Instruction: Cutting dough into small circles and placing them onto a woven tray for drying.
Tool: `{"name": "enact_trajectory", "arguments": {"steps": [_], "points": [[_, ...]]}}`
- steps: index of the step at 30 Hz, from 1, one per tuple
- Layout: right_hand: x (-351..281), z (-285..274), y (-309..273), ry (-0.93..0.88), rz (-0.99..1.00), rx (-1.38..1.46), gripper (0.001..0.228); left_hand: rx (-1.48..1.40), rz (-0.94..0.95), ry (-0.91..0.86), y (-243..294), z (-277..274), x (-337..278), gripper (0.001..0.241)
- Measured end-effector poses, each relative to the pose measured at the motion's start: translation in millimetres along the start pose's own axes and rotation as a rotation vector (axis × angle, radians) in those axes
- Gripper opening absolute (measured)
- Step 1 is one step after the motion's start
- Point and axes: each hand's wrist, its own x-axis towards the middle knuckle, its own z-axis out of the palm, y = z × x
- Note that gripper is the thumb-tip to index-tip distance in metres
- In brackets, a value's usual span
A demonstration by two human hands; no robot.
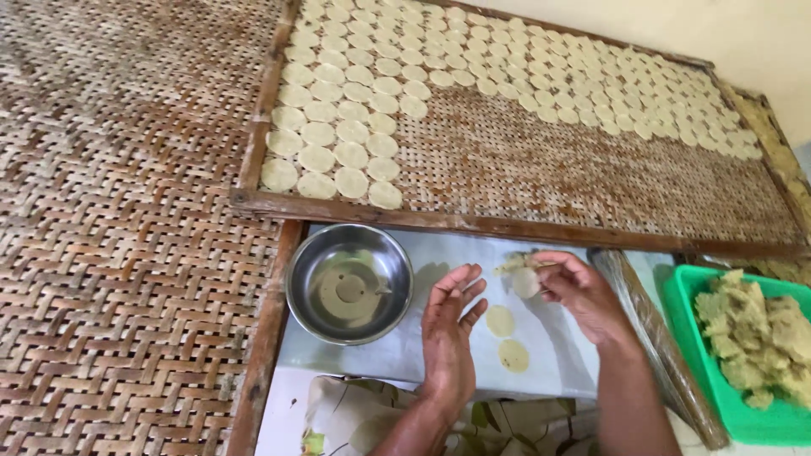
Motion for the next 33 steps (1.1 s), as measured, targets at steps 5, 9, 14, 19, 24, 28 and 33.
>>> {"name": "enact_trajectory", "arguments": {"steps": [5, 9, 14, 19, 24, 28, 33], "points": [[31, 10, -61, -0.047, -0.054, 0.080, 0.034, -0.020, -0.031, 0.011, -5, -1, 4, 0.032], [84, 52, -116, -0.055, -0.076, 0.042, 0.033, -0.045, -0.052, 0.030, -6, -1, 8, 0.031], [165, 113, -149, -0.142, -0.089, 0.009, 0.031, -0.057, -0.077, 0.061, -16, -4, 17, 0.031], [220, 178, -172, -0.180, -0.059, 0.059, 0.030, -0.049, -0.101, 0.088, -29, -13, 25, 0.030], [263, 189, -143, -0.140, -0.037, 0.208, 0.029, -0.057, -0.116, 0.065, -34, -19, 26, 0.028], [257, 176, -133, -0.088, -0.012, 0.207, 0.027, -0.045, -0.123, 0.057, -30, -15, 21, 0.029], [238, 174, -145, -0.069, -0.010, 0.179, 0.028, -0.045, -0.118, 0.055, -29, -13, 21, 0.029]]}}
